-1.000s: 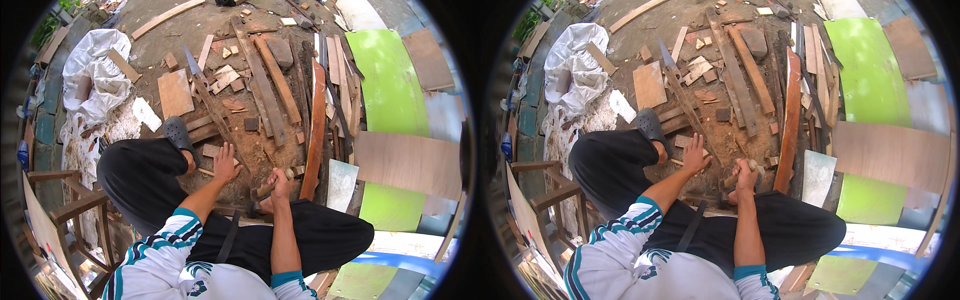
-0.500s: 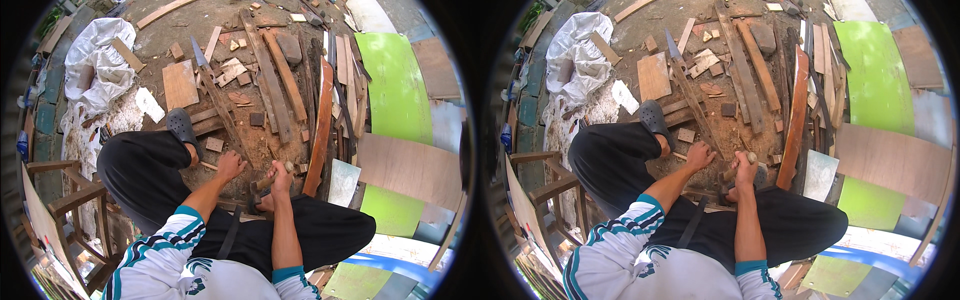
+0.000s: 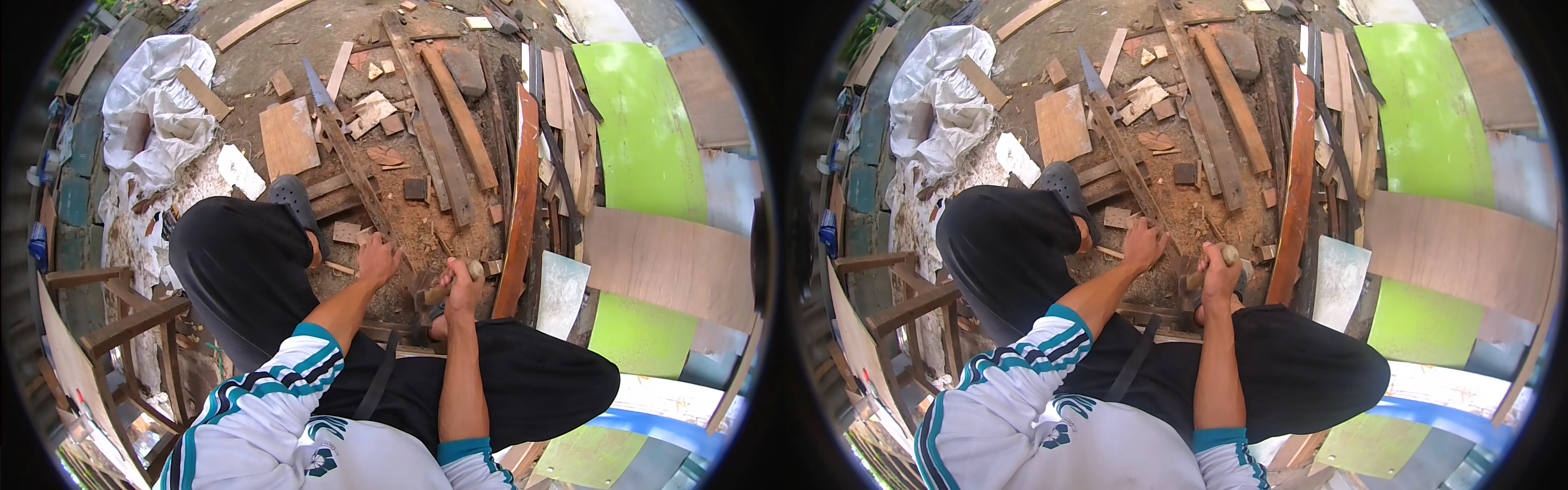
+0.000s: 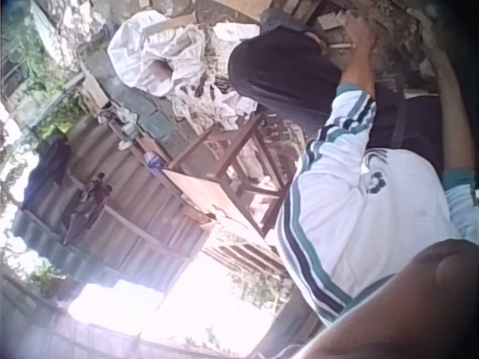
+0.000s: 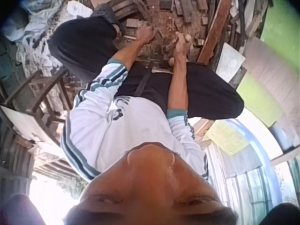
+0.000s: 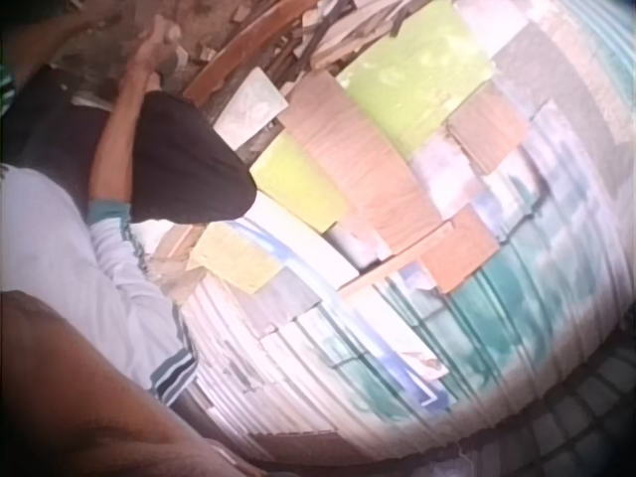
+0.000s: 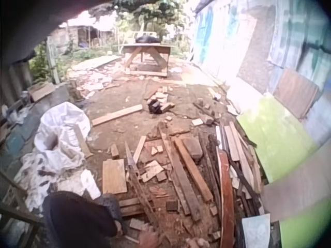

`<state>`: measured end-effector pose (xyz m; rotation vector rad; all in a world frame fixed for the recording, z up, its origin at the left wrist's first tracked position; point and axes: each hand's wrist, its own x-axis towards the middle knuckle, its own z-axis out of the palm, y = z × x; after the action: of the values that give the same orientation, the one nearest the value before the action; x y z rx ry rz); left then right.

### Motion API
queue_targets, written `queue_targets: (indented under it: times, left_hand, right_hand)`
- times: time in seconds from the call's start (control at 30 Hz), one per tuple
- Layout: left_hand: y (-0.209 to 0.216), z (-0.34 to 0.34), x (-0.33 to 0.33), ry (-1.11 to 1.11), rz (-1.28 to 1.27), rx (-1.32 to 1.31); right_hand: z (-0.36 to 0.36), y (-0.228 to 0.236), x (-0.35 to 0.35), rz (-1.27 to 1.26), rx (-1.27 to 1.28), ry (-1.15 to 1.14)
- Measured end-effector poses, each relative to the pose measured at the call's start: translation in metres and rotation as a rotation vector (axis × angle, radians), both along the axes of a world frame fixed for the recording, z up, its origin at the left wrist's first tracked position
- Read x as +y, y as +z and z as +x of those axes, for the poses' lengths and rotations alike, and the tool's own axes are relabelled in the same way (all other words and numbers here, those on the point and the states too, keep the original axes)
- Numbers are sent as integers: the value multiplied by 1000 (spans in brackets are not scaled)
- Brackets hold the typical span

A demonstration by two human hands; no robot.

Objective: The person sits on the ground and repeatedly strikes a long wooden plank with a hammer to break it into smaller pieces. The person adjusts the plank's position and continues chopping until several fragments are produced.

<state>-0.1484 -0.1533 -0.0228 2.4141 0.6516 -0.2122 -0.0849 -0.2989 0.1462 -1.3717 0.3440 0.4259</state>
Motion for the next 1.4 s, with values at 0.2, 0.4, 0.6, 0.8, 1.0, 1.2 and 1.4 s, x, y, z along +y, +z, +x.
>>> queue_targets:
  times: [0.2, 0.4, 0.6, 0.8, 1.0, 1.2, 1.4]
  left_hand:
    - [2, 30, 1, 431, -156, 8]
    - [-14, 53, 44, 696, -460, 56]
    - [-57, 49, 72, 685, -765, 145]
    - [-44, 70, 71, 651, -851, 368]
    - [-34, 81, 61, 762, -696, 269]
    - [-44, 72, 48, 917, -444, 189]
    - [-74, 55, 69, 884, -594, 153]
  right_hand:
    - [-22, 9, 12, -3, -90, -65]
    - [-20, -5, 15, 92, -98, -117]
    - [4, -7, 18, 40, -123, -112]
    - [20, -13, -3, -71, -167, -170]
    - [21, -19, -11, -52, -149, -205]
    - [16, -20, -9, -22, -90, -195]
    - [16, -16, 2, -24, -84, -151]
